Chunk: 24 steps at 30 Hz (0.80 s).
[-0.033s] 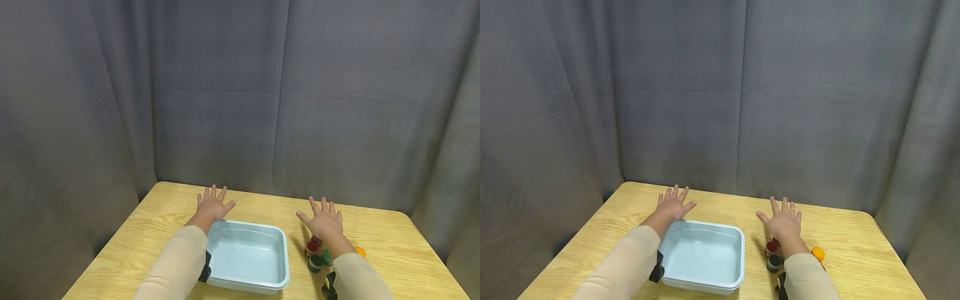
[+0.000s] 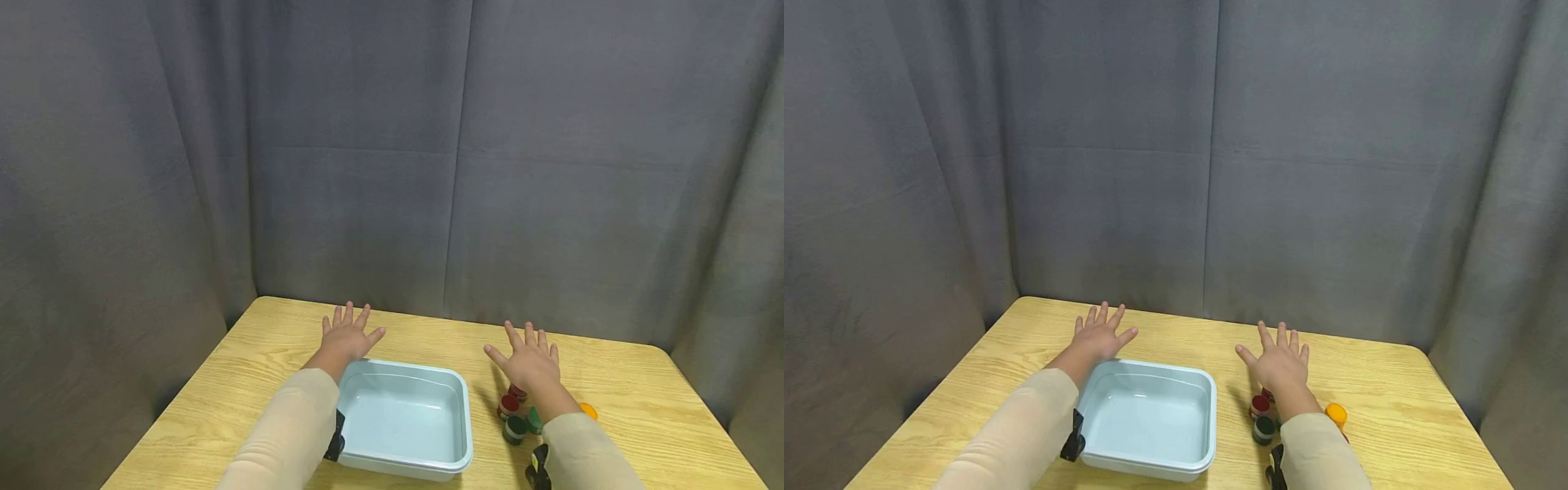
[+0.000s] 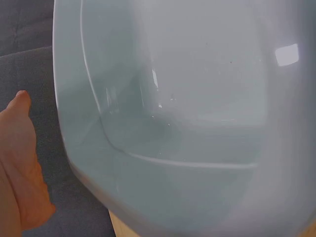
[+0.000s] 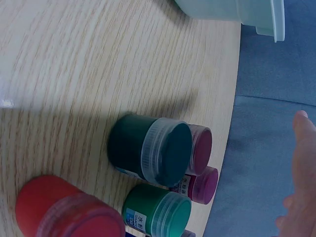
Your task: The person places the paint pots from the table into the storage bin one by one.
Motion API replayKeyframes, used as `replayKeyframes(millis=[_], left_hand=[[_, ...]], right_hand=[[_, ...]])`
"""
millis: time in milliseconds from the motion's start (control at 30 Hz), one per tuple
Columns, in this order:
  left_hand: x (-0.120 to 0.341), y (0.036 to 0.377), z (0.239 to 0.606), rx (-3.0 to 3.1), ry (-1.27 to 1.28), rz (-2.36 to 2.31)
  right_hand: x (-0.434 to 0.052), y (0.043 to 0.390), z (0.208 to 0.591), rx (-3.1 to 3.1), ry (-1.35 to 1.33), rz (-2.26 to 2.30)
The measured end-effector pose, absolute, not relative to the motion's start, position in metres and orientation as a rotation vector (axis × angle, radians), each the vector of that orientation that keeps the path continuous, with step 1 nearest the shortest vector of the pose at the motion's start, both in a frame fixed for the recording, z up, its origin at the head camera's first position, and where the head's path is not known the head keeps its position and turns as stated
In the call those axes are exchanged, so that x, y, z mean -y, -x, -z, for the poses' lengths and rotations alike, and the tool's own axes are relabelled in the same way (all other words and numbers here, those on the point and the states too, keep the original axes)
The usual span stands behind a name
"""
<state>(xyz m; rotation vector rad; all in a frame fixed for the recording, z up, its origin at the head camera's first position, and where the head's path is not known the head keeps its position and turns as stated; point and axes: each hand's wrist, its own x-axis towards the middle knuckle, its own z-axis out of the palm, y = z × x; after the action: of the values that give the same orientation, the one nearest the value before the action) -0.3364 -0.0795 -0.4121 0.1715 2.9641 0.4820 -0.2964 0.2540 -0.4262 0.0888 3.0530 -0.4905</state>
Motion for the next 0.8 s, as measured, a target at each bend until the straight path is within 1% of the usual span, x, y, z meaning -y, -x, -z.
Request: replayKeyframes(millis=[567,800], left_hand=[[0.087,0.34,0.413,-2.976,-0.169,-0.51],[0.097,0.338,0.415,-3.015,-0.272,-0.631]], right_hand=[[-0.253,0.296,0.427,-3.067,-0.067,0.486],[-0.254,0.289,0.427,-3.141,-0.023,0.561]])
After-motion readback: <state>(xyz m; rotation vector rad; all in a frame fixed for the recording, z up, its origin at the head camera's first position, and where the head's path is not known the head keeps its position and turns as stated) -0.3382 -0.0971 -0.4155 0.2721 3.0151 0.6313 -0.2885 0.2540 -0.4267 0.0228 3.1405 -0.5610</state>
